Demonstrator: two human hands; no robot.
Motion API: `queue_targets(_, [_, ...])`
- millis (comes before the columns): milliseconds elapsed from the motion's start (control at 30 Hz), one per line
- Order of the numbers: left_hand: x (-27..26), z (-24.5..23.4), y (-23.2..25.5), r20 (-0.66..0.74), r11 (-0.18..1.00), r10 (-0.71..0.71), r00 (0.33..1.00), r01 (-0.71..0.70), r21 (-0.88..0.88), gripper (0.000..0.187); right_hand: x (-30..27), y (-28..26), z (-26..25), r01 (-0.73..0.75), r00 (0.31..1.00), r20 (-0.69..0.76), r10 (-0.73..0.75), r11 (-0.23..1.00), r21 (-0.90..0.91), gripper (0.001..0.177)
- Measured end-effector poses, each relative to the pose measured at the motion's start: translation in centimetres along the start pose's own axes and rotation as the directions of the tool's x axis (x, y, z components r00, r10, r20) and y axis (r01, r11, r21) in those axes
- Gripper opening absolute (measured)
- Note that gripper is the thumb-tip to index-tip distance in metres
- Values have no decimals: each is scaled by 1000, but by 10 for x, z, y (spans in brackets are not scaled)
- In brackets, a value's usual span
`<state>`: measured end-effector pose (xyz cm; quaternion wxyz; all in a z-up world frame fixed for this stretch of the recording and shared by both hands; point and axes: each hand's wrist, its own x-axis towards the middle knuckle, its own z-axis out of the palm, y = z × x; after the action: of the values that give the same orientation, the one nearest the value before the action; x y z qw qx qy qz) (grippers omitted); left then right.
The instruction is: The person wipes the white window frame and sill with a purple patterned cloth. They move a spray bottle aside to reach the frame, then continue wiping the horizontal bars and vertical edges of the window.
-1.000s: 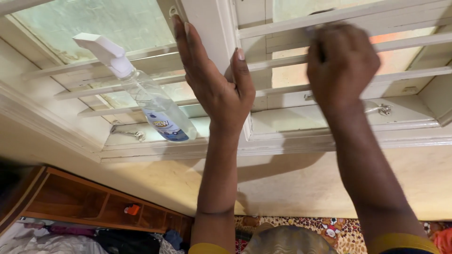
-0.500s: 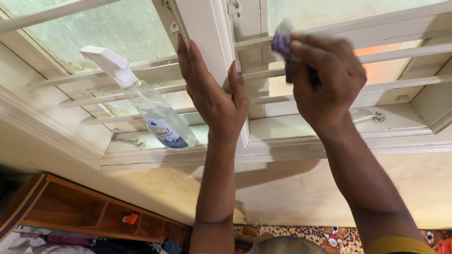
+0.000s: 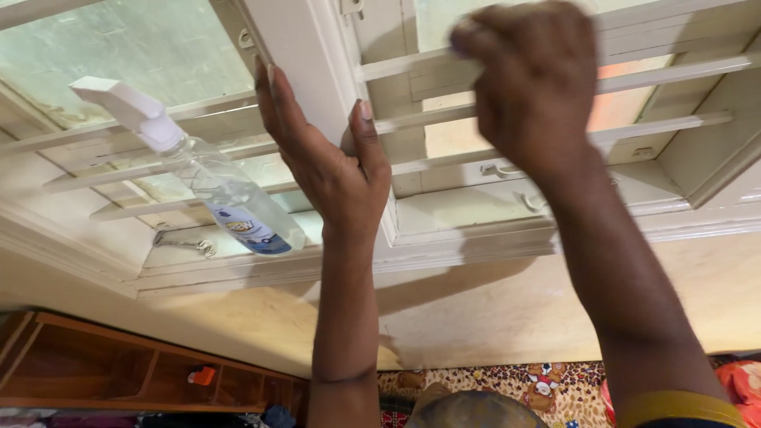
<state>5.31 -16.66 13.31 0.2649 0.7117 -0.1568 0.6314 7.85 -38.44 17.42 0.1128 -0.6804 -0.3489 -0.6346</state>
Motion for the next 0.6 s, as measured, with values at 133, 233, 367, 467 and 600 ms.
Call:
queue_targets(133, [-6,12,-1,-64,987,65,996,-55,149,62,-32,47,-29,-86,996,-5,86,994,-69,33])
queue_targets(233, [-15,21,9,-82,973,174,981,-158,169,61,-53,68,-43,-155,988,-29,153,980,-124,34])
queue_targets(367, [-29,40,38,244,936,329,912,-350,48,39,-61,71,-29,-278,955,-131,268,958,-69,36])
queue_targets(467, [-21,55,43,310,953,287,907,-304,7,39,-60,67,-22,-250,958,-185,221,956,-152,36])
queue_targets(600, [-15,60,44,311,915,326,893,-380,133,37,-59,71,-25,-298,949,-151,278,945,-132,31])
